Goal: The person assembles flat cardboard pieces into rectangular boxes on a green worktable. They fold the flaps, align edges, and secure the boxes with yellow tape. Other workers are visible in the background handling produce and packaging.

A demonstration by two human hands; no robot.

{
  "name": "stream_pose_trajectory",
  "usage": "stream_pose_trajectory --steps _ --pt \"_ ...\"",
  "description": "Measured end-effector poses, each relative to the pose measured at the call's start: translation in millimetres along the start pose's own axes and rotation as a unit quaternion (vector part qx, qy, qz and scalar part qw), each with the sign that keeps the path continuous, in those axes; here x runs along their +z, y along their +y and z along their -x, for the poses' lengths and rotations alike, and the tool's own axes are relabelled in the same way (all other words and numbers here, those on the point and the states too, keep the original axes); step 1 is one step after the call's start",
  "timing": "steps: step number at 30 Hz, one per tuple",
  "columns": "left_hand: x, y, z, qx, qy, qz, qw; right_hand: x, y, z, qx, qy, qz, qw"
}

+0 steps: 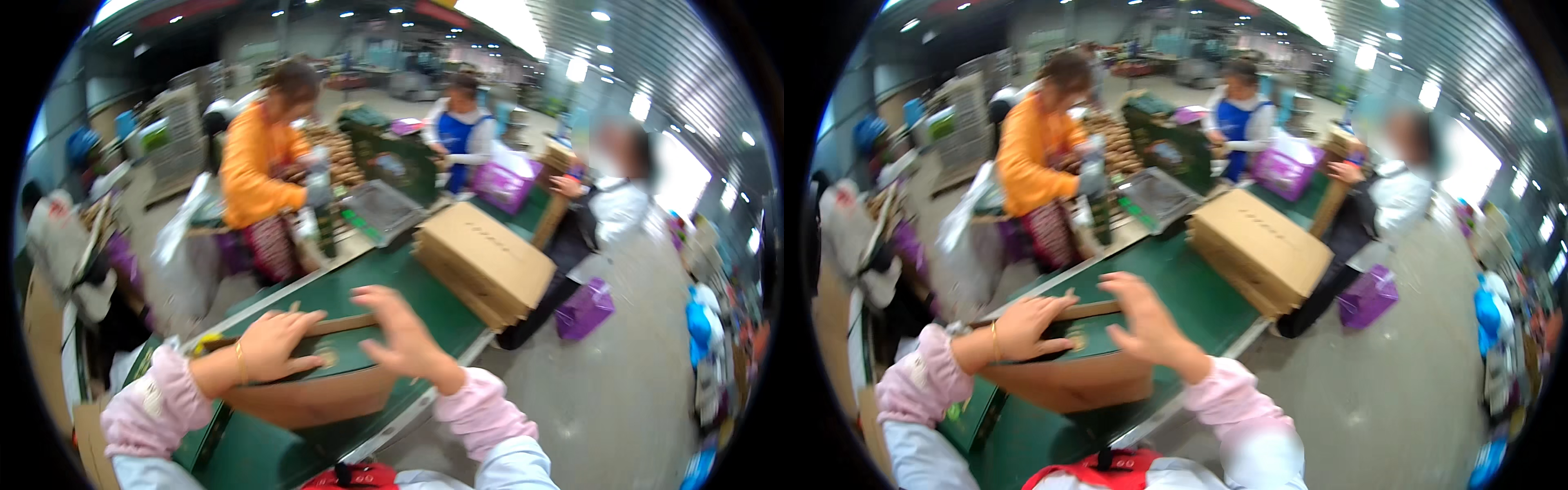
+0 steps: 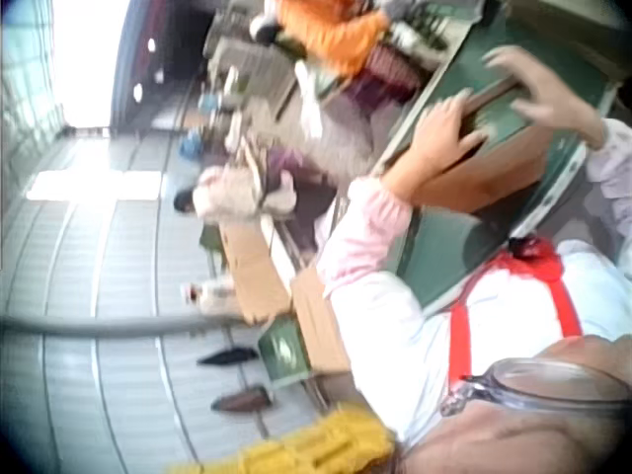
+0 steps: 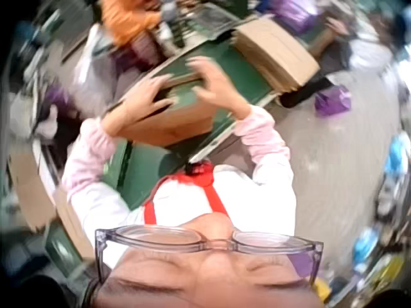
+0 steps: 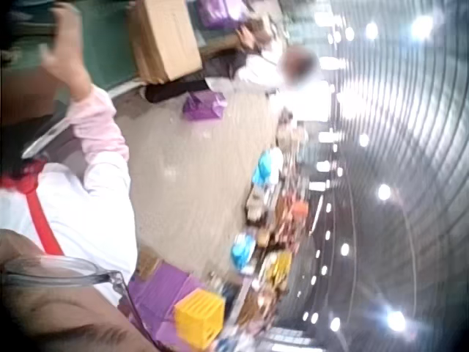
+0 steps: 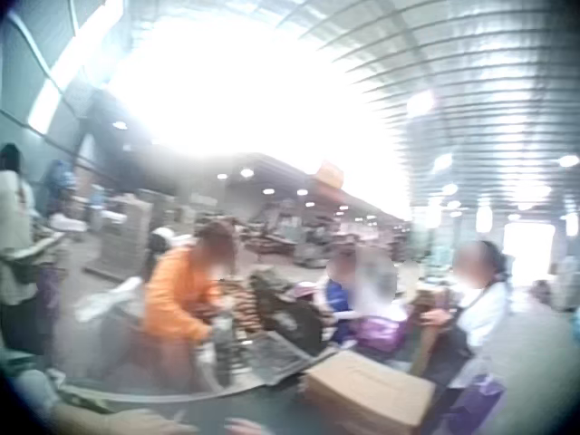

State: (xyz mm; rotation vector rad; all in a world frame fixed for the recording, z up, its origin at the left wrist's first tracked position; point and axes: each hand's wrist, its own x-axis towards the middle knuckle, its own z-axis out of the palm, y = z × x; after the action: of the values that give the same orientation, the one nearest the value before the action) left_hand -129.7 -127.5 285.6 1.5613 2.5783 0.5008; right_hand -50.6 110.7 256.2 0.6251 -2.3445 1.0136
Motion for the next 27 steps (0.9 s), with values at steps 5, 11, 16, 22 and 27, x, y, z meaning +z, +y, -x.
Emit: stream_pose_trajectory --steps 5,11,16,22,27 --pt "-53 3 102 -0.108 0.028 -0.101 0.989 24 19 52 0.036 0.108 -0.227 0.967" --pt "70 -43 176 -0.092 0.378 0.391 0.834 74 24 83 0.115 0.209 -0.380 0.893" --pt "130 -48 144 -0.105 0.534 0.437 0.716 72 31 103 0.147 0.224 -0.356 0.895" --pt "114 -28 143 -0.043 0.531 0.374 0.759 62 19 107 0.048 0.248 -0.189 0.949" --pt "91 -55 134 -0.071 0.480 0.347 0.802 66 33 66 0.072 0.235 -0.195 0.949"
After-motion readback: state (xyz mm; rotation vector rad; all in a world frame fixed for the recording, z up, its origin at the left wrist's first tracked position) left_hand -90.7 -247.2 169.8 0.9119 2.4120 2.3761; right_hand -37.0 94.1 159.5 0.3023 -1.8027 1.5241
